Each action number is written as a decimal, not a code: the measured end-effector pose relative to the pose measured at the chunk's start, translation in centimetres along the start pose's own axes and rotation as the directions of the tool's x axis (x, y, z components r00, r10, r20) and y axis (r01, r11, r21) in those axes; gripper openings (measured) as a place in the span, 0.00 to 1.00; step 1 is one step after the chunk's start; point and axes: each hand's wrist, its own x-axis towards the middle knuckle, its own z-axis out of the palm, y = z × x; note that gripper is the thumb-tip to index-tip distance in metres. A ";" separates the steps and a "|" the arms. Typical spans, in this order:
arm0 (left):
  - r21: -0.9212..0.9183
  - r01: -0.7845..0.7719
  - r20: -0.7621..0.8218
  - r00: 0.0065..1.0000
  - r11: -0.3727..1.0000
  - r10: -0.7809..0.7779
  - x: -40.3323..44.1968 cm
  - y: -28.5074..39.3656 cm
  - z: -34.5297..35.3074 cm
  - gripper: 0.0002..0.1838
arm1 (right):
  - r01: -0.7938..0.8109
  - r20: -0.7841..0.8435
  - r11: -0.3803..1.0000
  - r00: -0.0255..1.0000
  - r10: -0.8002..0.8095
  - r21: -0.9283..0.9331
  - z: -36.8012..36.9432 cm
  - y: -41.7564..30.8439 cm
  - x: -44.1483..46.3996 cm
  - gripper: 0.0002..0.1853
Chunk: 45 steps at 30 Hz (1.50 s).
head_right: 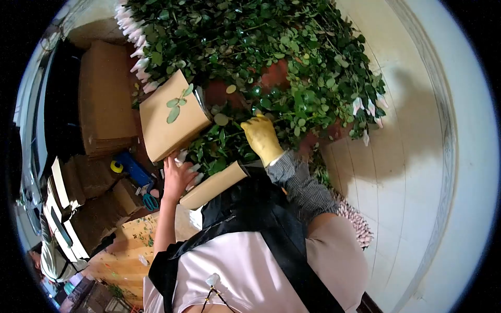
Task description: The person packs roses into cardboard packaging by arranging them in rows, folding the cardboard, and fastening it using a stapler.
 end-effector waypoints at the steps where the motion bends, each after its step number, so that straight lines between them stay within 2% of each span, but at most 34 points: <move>1: -0.005 -0.021 -0.020 1.000 1.000 0.021 -0.1 -0.3 0.2 0.20 | -0.070 0.062 0.997 0.996 0.067 0.035 0.3 0.1 -0.6 0.06; 4: 0.036 0.036 -0.022 0.999 0.999 -0.035 -0.2 -0.2 0.6 0.18 | -0.208 0.259 0.971 0.950 0.172 0.118 4.1 3.1 -3.5 0.12; 5: 0.035 0.017 -0.067 0.998 0.999 -0.015 -0.3 -0.3 1.1 0.18 | -0.281 0.379 0.958 0.894 0.239 0.058 3.3 3.1 -2.5 0.12; 8: -0.205 0.020 -0.056 0.998 0.979 -0.032 -0.6 -0.6 1.8 0.16 | -0.382 0.699 0.920 0.682 0.216 0.089 -0.9 3.8 2.2 0.17; 9: -0.188 -0.006 -0.092 0.996 0.982 -0.011 -0.8 -0.5 1.8 0.15 | -0.421 0.676 0.888 0.711 0.195 0.186 -2.1 4.3 3.3 0.20; 10: -0.189 0.000 -0.089 0.996 0.982 -0.017 -0.9 -0.7 1.9 0.17 | -0.475 0.715 0.869 0.655 0.245 0.139 -3.0 4.8 5.1 0.19; 12: -0.169 0.016 -0.117 0.992 0.985 -0.036 -1.0 -0.3 2.0 0.23 | -0.276 0.644 0.960 0.725 0.246 -0.056 -4.1 5.0 8.6 0.20; 13: -0.202 0.050 -0.121 0.990 0.978 -0.075 -1.2 -0.4 2.4 0.31 | -0.249 0.542 0.968 0.816 0.201 0.017 -3.0 5.6 9.8 0.20; 15: -0.236 0.093 -0.086 0.990 0.967 -0.116 -1.0 0.1 1.7 0.33 | -0.146 0.295 0.979 0.950 0.100 0.141 -0.5 5.3 12.9 0.21; 16: -0.237 0.110 -0.060 0.990 0.965 -0.128 -1.0 0.1 1.6 0.33 | -0.131 0.284 0.987 0.954 0.100 0.093 0.5 4.9 15.2 0.22; 17: -0.226 0.126 -0.061 0.988 0.966 -0.143 -0.8 0.2 1.4 0.33 | -0.011 0.127 0.992 0.992 -0.005 0.123 2.4 5.3 17.0 0.23; 18: -0.226 0.141 -0.040 0.987 0.964 -0.154 -0.8 0.4 1.2 0.35 | -0.113 0.209 0.989 0.974 0.091 0.095 2.7 4.5 19.9 0.21; 20: -0.214 0.165 -0.014 0.985 0.963 -0.172 -0.6 0.6 1.1 0.36 | -0.093 0.112 0.986 0.988 0.108 -0.138 5.1 5.4 23.4 0.19; 21: -0.225 0.166 -0.026 0.984 0.960 -0.177 -0.8 0.5 1.4 0.37 | -0.094 0.114 0.988 0.988 0.108 -0.124 7.3 6.9 24.0 0.19; 22: -0.236 0.165 -0.040 0.983 0.958 -0.179 -1.0 0.4 1.7 0.38 | -0.063 0.231 0.956 0.964 0.133 -0.285 10.4 8.4 24.2 0.18; 24: -0.226 0.185 -0.030 0.980 0.956 -0.197 -1.0 0.4 1.8 0.39 | -0.042 0.223 0.859 0.958 0.179 -0.510 11.7 7.9 24.4 0.14; 26: -0.254 0.249 0.020 0.968 0.935 -0.252 -0.8 0.6 1.7 0.39 | -0.041 0.345 0.869 0.907 0.239 -0.493 12.4 8.1 24.1 0.12; 27: -0.248 0.239 0.007 0.969 0.939 -0.245 -0.7 0.6 1.8 0.39 | 0.016 0.203 0.871 0.975 0.096 -0.490 12.7 8.6 22.9 0.10; 31: -0.221 0.224 -0.002 0.973 0.949 -0.230 -0.8 0.7 1.6 0.38 | -0.012 0.293 0.917 0.946 0.139 -0.398 12.1 10.7 23.8 0.07; 34: -0.235 0.239 -0.004 0.969 0.942 -0.247 -0.8 0.9 1.5 0.38 | 0.023 0.303 0.934 0.948 0.092 -0.356 10.6 10.1 26.5 0.09; 35: -0.226 0.189 -0.035 0.979 0.956 -0.202 -0.7 0.7 1.6 0.38 | 0.058 0.133 0.937 0.991 -0.013 -0.343 9.0 9.4 27.2 0.13; 37: -0.215 0.169 -0.033 0.983 0.962 -0.180 -0.7 0.4 1.4 0.38 | 0.002 -0.101 0.930 0.994 -0.042 -0.367 2.2 7.2 28.5 0.14; 38: -0.201 0.161 -0.041 0.984 0.966 -0.173 -0.7 0.4 1.5 0.38 | -0.086 -0.218 0.911 0.976 -0.005 -0.404 1.3 8.0 29.5 0.16; 40: -0.227 0.161 -0.043 0.984 0.961 -0.175 -0.9 0.1 2.0 0.38 | -0.172 -0.337 0.916 0.941 0.043 -0.363 -1.1 8.7 30.0 0.20; 42: -0.202 0.119 -0.075 0.988 0.972 -0.137 -0.9 -0.1 1.9 0.39 | -0.168 -0.415 0.953 0.909 0.050 -0.252 -2.5 7.9 29.7 0.22; 44: -0.226 0.130 -0.088 0.984 0.965 -0.153 -0.8 -0.1 2.1 0.39 | -0.100 -0.425 0.954 0.905 -0.032 -0.284 -4.4 6.6 28.8 0.18; 45: -0.243 0.144 -0.079 0.983 0.959 -0.167 -1.1 0.0 1.9 0.38 | -0.110 -0.460 0.967 0.888 -0.009 -0.231 -4.4 7.0 28.4 0.17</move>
